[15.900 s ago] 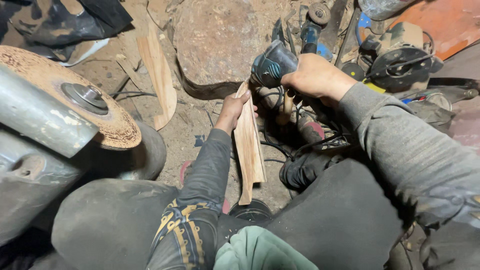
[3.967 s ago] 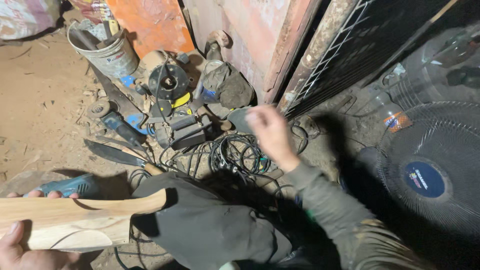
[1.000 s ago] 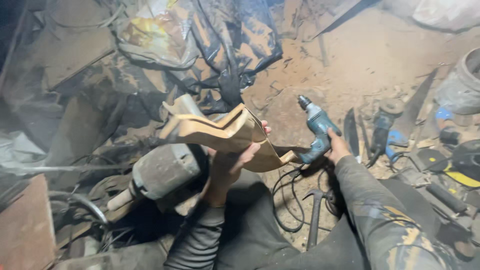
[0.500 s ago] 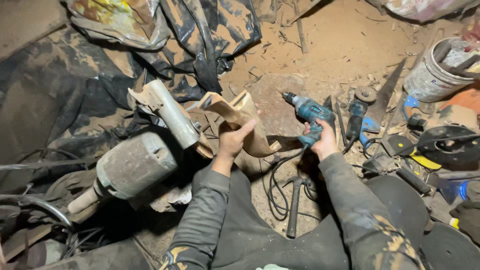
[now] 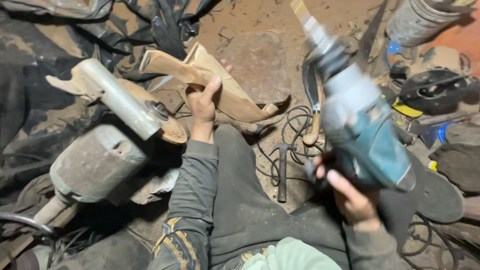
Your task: The person sits on the workshop floor and fits a bit into a power drill, then drills holes into curved wooden furniture parts. They hold each wooden piece against their legs while drilling, then thread a thin wire through the drilled holes and set pieces aside.
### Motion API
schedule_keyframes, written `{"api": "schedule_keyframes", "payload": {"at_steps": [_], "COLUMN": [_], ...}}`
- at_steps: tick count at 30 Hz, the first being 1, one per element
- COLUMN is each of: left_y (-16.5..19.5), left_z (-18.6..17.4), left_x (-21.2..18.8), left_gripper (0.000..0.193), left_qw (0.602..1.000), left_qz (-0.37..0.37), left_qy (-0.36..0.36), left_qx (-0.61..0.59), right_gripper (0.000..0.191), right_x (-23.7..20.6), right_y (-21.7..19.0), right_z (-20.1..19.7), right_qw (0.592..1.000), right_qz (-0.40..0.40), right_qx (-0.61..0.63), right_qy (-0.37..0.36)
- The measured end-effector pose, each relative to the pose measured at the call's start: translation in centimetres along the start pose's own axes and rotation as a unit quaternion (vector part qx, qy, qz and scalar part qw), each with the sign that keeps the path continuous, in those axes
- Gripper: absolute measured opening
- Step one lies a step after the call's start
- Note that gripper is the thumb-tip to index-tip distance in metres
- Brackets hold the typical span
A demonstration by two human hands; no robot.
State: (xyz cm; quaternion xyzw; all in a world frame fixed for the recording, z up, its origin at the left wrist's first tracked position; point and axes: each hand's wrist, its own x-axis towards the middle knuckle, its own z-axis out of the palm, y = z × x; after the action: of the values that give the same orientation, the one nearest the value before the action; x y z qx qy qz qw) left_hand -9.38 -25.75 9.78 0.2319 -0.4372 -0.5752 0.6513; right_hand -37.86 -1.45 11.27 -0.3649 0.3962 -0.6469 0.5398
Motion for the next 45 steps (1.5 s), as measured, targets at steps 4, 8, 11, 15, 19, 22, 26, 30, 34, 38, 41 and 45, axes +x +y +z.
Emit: {"api": "schedule_keyframes", "payload": {"at_steps": [4, 8, 11, 15, 19, 22, 26, 30, 34, 38, 41, 45], "left_y": [0.0, 0.5, 0.3, -0.5, -1.3, -1.5, -1.4, -1.4, -1.5, -1.4, -1.3, -1.0], "left_z": [1.4, 2.4, 2.2, 1.2, 0.5, 0.6, 0.8, 0.8, 0.6, 0.6, 0.7, 0.9], "left_x": [-0.8, -1.8, -3.1, -3.5, -3.7, -3.8, -3.8, -3.9, -4.0, -3.9, -4.0, -4.0], "left_gripper": [0.056, 0.053, 0.051, 0.024, 0.024, 0.027, 0.029, 0.032, 0.026, 0.025, 0.024, 0.03], "left_qw": [0.998, 0.99, 0.988, 0.967, 0.968, 0.966, 0.959, 0.962, 0.964, 0.962, 0.962, 0.965], "left_qz": [-0.024, -0.045, -0.095, -0.088, -0.076, -0.079, -0.061, -0.064, -0.078, -0.073, -0.085, -0.099], "left_qy": [-0.03, -0.075, -0.068, -0.036, -0.049, -0.063, -0.082, -0.077, -0.083, -0.089, -0.084, -0.08], "left_qx": [0.045, 0.106, 0.097, 0.235, 0.234, 0.239, 0.263, 0.253, 0.24, 0.246, 0.247, 0.23], "right_gripper": [0.029, 0.027, 0.025, 0.03, 0.041, 0.04, 0.038, 0.045, 0.046, 0.042, 0.049, 0.054], "right_x": [-5.6, -8.5, -9.5, -9.3, -8.3, -7.6, -7.2, -7.2, -7.3, -7.6, -7.9, -8.2], "right_y": [2.3, 5.2, 6.0, 6.1, 5.5, 4.7, 4.1, 4.3, 4.5, 4.8, 5.5, 6.6], "right_z": [-1.9, -3.1, -4.0, -4.4, -4.3, -4.2, -3.8, -3.2, -3.3, -3.8, -4.0, -4.6], "right_qw": [0.995, 0.979, 0.975, 0.963, 0.966, 0.969, 0.97, 0.96, 0.95, 0.963, 0.957, 0.949], "right_qz": [0.056, 0.089, 0.076, 0.059, -0.003, -0.019, -0.012, -0.092, -0.103, -0.036, -0.08, -0.122], "right_qx": [-0.083, -0.18, -0.21, -0.261, -0.257, -0.244, -0.243, -0.265, -0.295, -0.267, -0.278, -0.29], "right_qy": [0.0, 0.026, 0.002, 0.02, 0.031, 0.016, 0.004, 0.017, 0.021, 0.01, 0.036, 0.01]}}
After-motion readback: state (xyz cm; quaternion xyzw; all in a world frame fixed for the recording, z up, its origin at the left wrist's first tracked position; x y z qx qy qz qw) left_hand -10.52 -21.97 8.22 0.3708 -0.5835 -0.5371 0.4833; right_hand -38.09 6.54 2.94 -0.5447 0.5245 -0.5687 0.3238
